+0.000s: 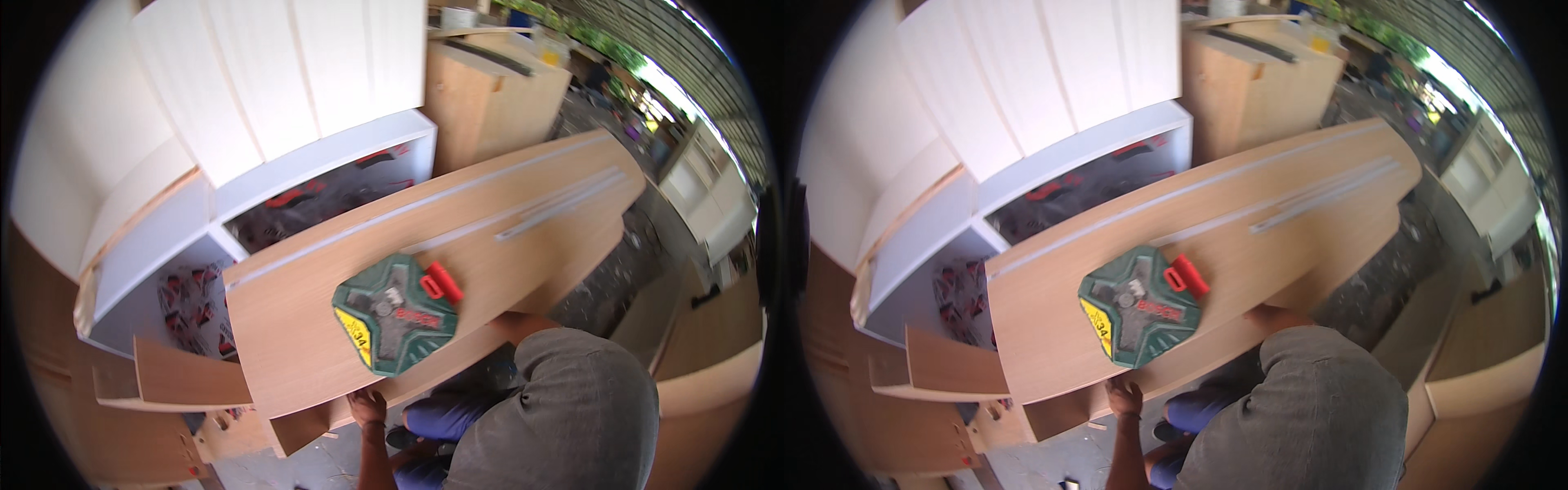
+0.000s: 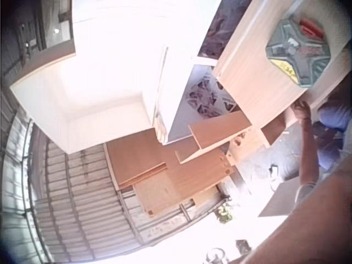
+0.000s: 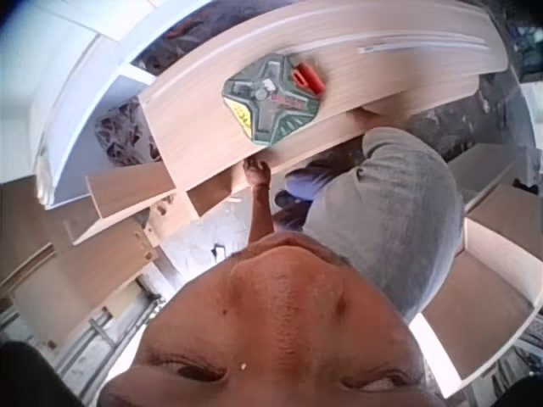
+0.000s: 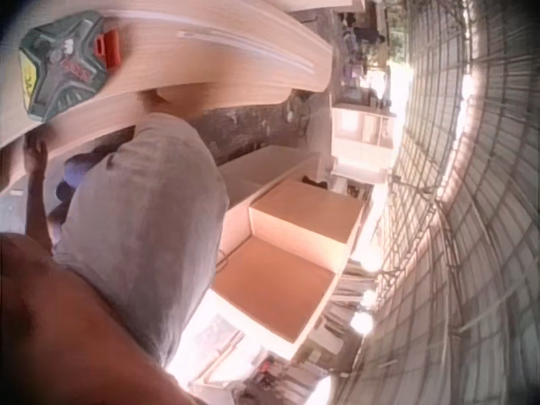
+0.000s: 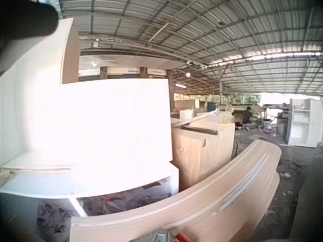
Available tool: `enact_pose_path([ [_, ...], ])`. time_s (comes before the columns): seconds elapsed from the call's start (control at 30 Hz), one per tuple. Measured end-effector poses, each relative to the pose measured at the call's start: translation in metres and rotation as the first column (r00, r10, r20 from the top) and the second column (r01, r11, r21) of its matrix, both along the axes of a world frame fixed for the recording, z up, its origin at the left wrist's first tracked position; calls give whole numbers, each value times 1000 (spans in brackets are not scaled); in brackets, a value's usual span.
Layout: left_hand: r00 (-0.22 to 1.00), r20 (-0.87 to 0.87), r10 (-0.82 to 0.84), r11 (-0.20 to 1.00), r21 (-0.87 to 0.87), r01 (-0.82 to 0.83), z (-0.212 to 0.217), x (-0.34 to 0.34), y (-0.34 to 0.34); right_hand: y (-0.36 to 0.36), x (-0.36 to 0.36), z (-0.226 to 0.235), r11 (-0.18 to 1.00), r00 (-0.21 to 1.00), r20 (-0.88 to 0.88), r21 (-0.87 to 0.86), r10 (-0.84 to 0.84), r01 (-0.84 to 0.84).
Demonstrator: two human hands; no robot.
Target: The person installs an LED light strip into a pre-cut channel in a curved wooden shelf, using a power drill to connect wires and pressing the strip into place by hand.
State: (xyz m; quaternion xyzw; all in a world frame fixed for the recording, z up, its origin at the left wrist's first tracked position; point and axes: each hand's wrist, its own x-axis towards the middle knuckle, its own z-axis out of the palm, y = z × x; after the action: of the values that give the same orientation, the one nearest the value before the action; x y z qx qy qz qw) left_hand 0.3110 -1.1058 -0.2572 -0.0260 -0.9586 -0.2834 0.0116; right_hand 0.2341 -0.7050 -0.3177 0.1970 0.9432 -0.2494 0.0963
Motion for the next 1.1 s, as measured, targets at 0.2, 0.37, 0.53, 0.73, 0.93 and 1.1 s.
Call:
enact_pose_path([
  [0.2,973,144,-182,983,53,176,3,136,-33,-51,160,140,916,769,514,-98,381,-388],
  [0.37,719,583,-378,919,145,366,90,192,-22,68,319,178,950,670,675,-196,310,-242],
  [0.53,493,747,-446,792,73,606,123,152,20,165,381,202,982,845,526,-94,-91,164],
  [0.73,326,713,-621,475,12,880,122,72,178,247,403,243,819,823,384,-232,-418,524],
  [0.93,406,582,-704,573,129,809,178,79,438,363,442,214,633,736,397,-378,-548,675],
  [1.1,373,569,-733,629,357,691,163,75,578,484,442,236,683,790,166,-419,-591,599],
])
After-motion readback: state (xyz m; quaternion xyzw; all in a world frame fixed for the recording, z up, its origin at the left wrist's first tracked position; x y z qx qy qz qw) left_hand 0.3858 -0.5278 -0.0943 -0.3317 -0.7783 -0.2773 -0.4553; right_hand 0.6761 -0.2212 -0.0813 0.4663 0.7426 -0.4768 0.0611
